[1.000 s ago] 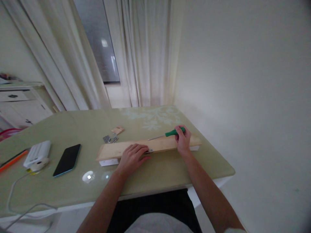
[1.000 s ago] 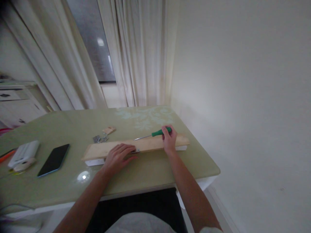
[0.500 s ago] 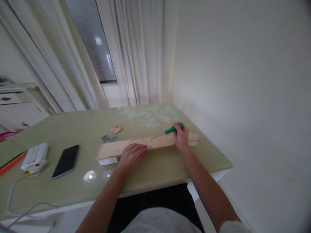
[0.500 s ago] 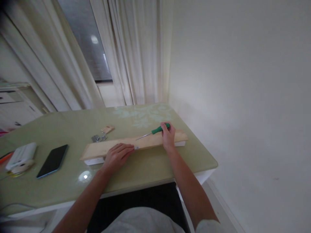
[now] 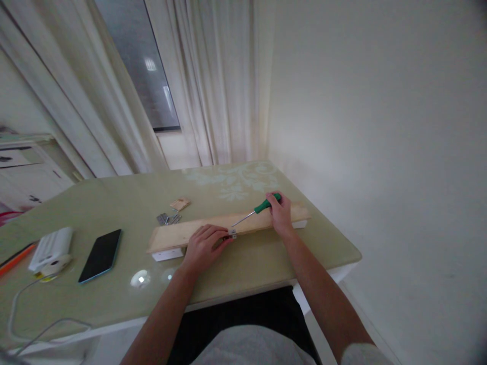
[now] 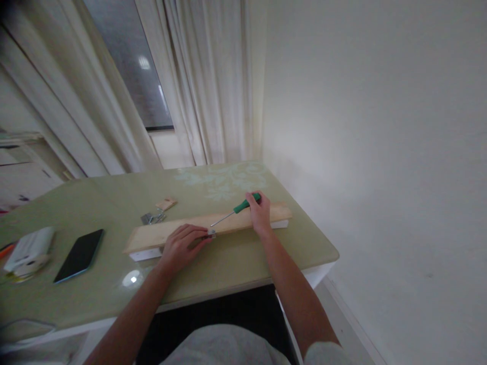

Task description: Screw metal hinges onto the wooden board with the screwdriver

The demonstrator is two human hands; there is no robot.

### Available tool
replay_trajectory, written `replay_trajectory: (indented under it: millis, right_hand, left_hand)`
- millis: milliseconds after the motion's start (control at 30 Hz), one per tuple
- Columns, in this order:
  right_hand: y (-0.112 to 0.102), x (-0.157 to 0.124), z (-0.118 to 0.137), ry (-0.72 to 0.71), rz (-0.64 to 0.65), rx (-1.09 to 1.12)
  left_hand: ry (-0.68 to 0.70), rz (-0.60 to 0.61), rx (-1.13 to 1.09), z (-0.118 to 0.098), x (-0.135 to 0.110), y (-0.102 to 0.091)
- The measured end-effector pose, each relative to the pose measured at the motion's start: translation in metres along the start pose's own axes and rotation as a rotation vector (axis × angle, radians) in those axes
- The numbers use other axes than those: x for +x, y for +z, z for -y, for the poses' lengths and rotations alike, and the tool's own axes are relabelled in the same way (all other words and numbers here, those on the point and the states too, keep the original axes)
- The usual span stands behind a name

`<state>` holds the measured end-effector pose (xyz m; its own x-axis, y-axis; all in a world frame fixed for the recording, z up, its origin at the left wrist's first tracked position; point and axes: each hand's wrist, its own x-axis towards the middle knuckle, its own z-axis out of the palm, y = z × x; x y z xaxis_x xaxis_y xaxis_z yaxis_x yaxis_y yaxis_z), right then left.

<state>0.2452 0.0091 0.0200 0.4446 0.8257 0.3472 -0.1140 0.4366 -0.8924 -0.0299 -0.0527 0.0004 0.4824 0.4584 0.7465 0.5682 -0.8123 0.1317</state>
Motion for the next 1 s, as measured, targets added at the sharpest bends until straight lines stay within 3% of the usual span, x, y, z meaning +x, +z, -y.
replay_trajectory:
  millis: [333,1000]
  right_hand:
    - [0.0,-0.003,0.006,0.017,0.046,-0.02]
    - [0.002,-0.007,0.016,0.074,0.075,0.054]
  left_hand:
    - [0.037,0.086,0.146,-0.001,0.0,0.001]
    - [0.004,0.002,0.013,0.001,0.0,-0.002]
